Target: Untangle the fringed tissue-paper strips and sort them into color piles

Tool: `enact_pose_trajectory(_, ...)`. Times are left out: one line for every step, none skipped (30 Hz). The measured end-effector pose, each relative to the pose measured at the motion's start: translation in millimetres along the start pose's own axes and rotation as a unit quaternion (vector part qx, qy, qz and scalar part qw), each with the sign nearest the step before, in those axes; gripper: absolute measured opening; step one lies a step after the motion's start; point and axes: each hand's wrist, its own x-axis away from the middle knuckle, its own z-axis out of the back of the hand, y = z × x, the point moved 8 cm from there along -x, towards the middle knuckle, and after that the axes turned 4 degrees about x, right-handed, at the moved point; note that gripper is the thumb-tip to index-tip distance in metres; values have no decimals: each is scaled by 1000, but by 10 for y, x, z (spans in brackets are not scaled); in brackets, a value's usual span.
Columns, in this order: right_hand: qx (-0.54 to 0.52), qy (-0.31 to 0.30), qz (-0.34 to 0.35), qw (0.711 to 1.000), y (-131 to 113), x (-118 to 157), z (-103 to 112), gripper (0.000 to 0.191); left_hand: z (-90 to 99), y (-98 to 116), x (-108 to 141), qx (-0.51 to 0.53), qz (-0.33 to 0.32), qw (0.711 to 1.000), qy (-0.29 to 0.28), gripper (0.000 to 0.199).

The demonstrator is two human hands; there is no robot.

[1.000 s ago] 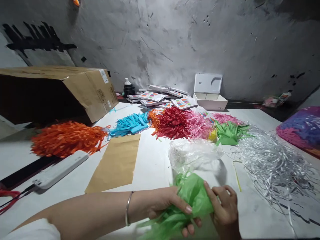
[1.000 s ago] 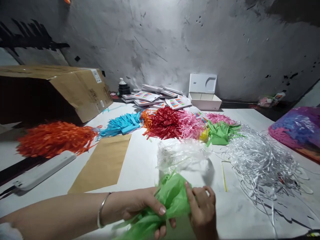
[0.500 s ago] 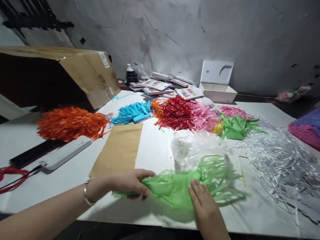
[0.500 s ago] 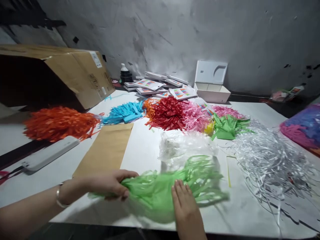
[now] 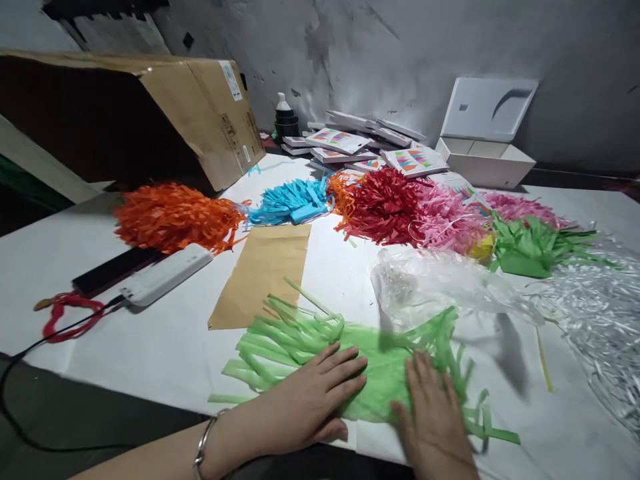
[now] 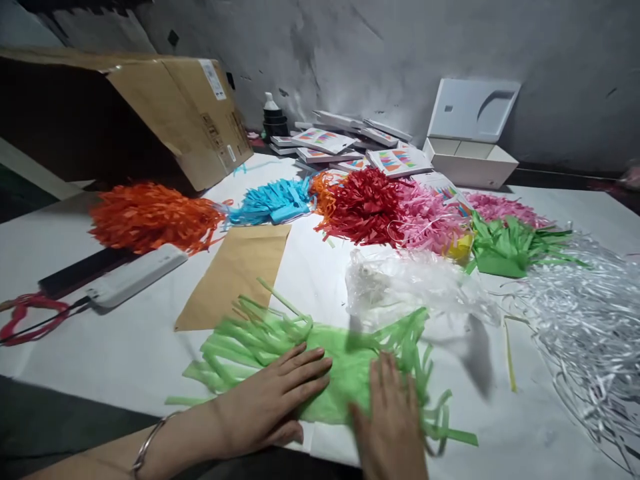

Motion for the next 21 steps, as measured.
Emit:
enact_pose_trajectory(26, 15, -30, 999, 192, 58, 51, 55, -10, -29, 9, 7, 0, 1000, 4, 67)
enact_pose_trajectory(38, 48, -54, 997, 360, 111, 158, 50, -4, -48, 16, 13, -2, 1000, 11, 65)
enact_pose_trajectory(43, 76, -95, 992, 525, 154, 281, 45, 8, -59, 19, 19, -2, 1000, 17, 64)
enact_pose_trajectory(49, 110, -137, 983, 647, 182, 431, 39, 28, -62, 18, 26, -2, 999, 26, 62)
enact_pose_trajectory(34, 133, -143, 980, 668, 168, 564, 35, 54, -56, 11, 33, -4, 999, 39, 60)
enact_pose_trajectory(1, 137, -121, 983, 605, 107, 656, 33, 76, -44, 2, 38, -6, 998, 51, 59)
enact_pose_trajectory(-44, 127, -65, 989, 453, 14, 715, 31, 96, -32, -9, 43, -8, 997, 61, 57)
enact_pose_trajectory(-98, 96, 6, 991, 247, -89, 723, 28, 112, -21, -19, 48, -9, 996, 72, 55)
enact_pose_trajectory(-141, 65, 74, 985, 30, -172, 715, 25, 126, -12, -25, 52, -10, 995, 81, 51)
enact_pose_trajectory(-168, 39, 119, 978, -150, -235, 688, 23, 137, -2, -26, 55, -13, 994, 90, 46)
enact_pose_trajectory(-181, 22, 145, 972, -283, -281, 649, 25, 148, 1, -21, 57, -14, 993, 99, 41)
enact_pose_trajectory(-185, 16, 156, 970, -370, -310, 609, 28, 164, -1, -9, 57, -13, 992, 113, 34)
enact_pose_trajectory(-185, 13, 154, 970, -412, -325, 566, 32, 177, -7, 10, 54, -10, 991, 125, 29)
enact_pose_trajectory(-189, 12, 145, 971, -421, -327, 528, 34, 186, -12, 31, 48, -7, 990, 135, 25)
enact_pose_trajectory(-196, 11, 134, 971, -410, -321, 497, 33, 196, -18, 53, 42, -2, 989, 145, 22)
enact_pose_trajectory(-208, 10, 120, 971, -385, -312, 475, 30, 205, -23, 74, 35, 3, 988, 153, 20)
enact_pose_trajectory(-222, 4, 107, 969, -359, -303, 456, 26, 214, -21, 89, 28, 6, 987, 159, 19)
enact_pose_trajectory(-237, -3, 96, 967, -337, -295, 442, 23, 222, -14, 98, 22, 9, 986, 162, 19)
enact_pose_trajectory(-249, -11, 88, 964, -323, -291, 433, 21, 228, -3, 99, 17, 11, 986, 163, 19)
enact_pose_trajectory(-261, -20, 82, 962, -320, -288, 423, 20, 236, 7, 93, 13, 16, 986, 164, 20)
enact_pose_trajectory(-272, -29, 74, 959, -317, -287, 411, 19, 241, 14, 82, 8, 24, 987, 161, 19)
